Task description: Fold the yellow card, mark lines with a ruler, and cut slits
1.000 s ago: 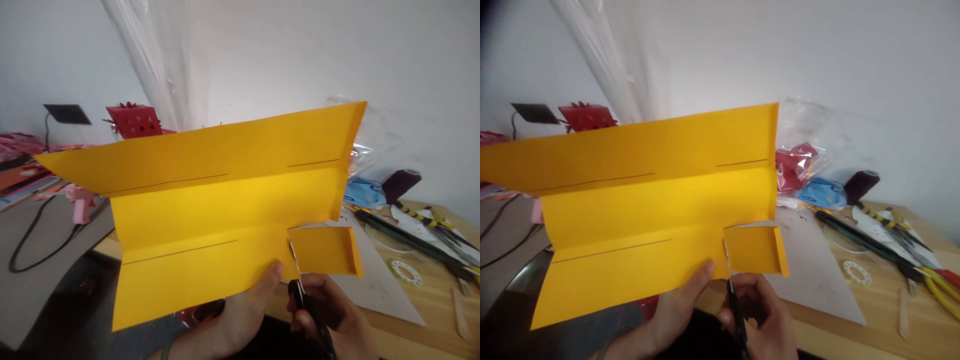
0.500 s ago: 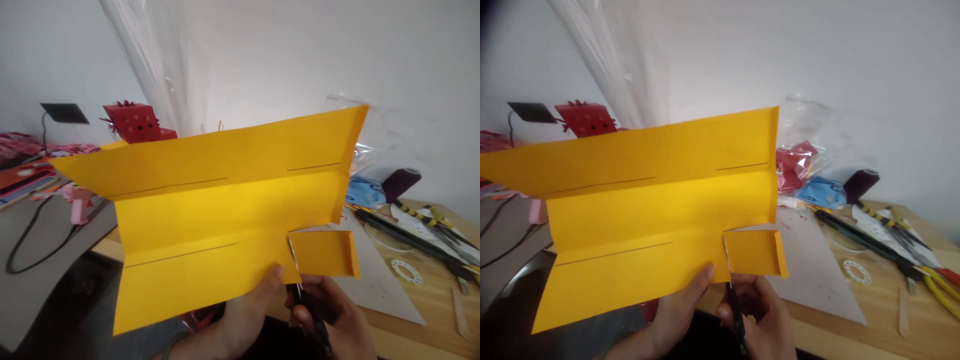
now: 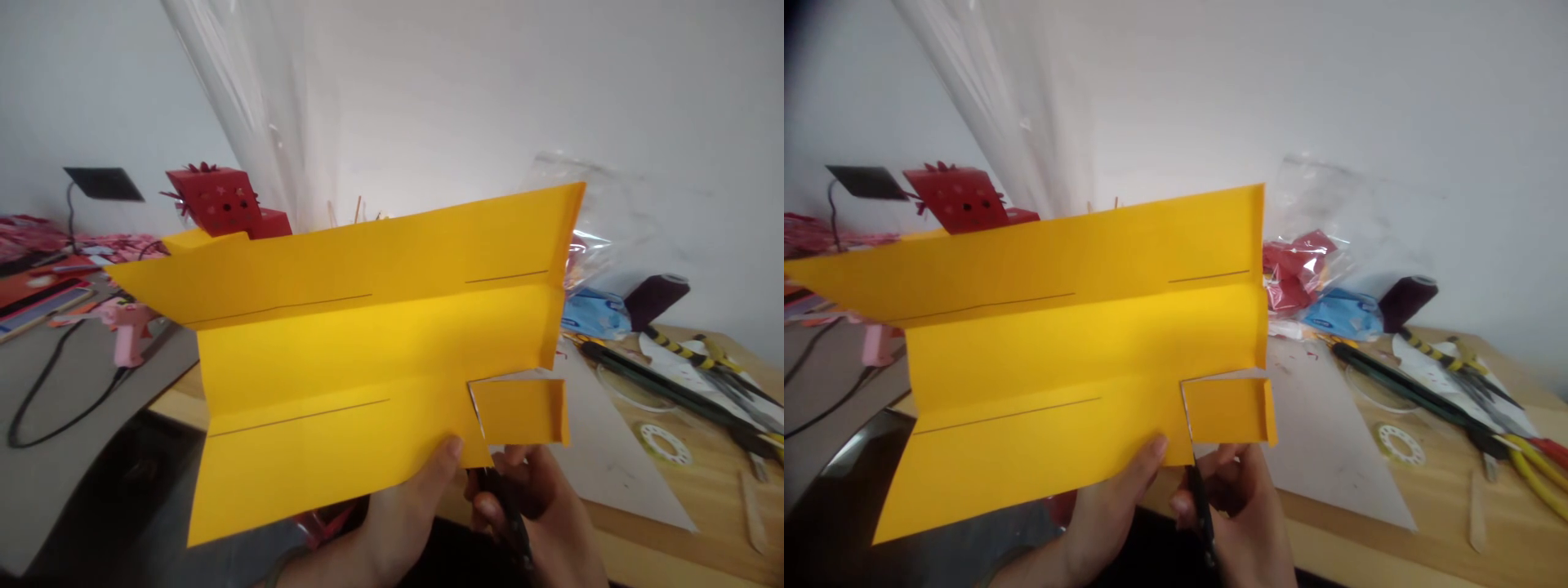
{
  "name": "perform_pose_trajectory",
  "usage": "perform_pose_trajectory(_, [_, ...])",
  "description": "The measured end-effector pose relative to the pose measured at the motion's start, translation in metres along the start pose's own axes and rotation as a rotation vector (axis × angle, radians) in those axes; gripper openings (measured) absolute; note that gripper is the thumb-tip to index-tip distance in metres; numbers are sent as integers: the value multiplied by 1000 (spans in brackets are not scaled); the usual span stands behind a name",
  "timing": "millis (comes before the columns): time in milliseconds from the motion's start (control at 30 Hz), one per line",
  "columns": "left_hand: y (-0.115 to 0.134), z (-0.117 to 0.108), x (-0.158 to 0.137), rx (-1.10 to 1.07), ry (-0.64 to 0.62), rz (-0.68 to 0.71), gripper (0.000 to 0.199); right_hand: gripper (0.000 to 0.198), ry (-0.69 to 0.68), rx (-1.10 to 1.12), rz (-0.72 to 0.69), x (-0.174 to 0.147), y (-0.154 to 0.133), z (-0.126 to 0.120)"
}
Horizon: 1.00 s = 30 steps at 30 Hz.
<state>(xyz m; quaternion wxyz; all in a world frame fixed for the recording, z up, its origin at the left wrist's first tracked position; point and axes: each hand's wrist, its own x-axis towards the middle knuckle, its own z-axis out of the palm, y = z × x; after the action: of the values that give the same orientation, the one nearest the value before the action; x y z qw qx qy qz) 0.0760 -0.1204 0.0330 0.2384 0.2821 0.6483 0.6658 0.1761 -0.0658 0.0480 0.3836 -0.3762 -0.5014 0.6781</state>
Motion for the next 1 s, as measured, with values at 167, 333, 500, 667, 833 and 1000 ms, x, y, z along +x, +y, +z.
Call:
perform_pose_trajectory(167, [13,0,0,-54,-183,2,26,59,4,44,-28,2,3,0])
perform_pose_trajectory(333, [17,2,0,-82,-200,-17,32,58,42,48,29,0,2,0])
perform_pose_trajectory(500, [13,1,0,-100,-165,12,25,58,51,-8,-2,0,0,1])
perform_pose_trajectory(667, [15,0,0,-102,-192,15,29,61,79,13,13,1,2,1])
perform_pose_trajectory(833, [14,0,-3,-85,-201,-66,29,60,93,39,27,0,3,0])
perform_pose_trajectory(1000, [11,3,-3,-161,-137,-36,24,57,70,-3,17,0,4,-2])
